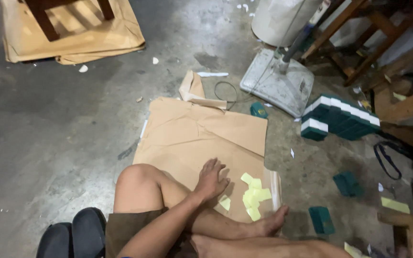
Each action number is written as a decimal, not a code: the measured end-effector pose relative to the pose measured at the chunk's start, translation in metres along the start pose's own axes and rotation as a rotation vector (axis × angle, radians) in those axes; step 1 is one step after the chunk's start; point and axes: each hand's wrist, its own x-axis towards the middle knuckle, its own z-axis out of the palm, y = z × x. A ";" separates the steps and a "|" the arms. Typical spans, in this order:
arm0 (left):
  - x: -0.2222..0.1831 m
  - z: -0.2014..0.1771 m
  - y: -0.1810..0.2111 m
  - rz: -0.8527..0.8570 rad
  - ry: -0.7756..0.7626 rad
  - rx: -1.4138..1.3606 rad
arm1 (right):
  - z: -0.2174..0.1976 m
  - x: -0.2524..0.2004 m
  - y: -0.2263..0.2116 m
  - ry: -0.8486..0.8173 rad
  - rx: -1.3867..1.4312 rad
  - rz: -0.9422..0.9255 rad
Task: Applying labels to small green boxes while sitting on the floor.
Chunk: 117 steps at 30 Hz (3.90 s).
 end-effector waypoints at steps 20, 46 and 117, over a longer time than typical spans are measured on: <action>-0.034 0.001 -0.007 -0.271 0.072 -0.582 | 0.270 -0.101 -0.593 -0.652 1.306 0.688; -0.006 0.044 0.026 0.084 0.186 0.065 | 0.102 0.071 -0.067 0.023 1.221 1.154; 0.097 0.098 0.128 0.824 -0.281 0.155 | 0.098 0.058 -0.198 -0.324 -0.130 0.286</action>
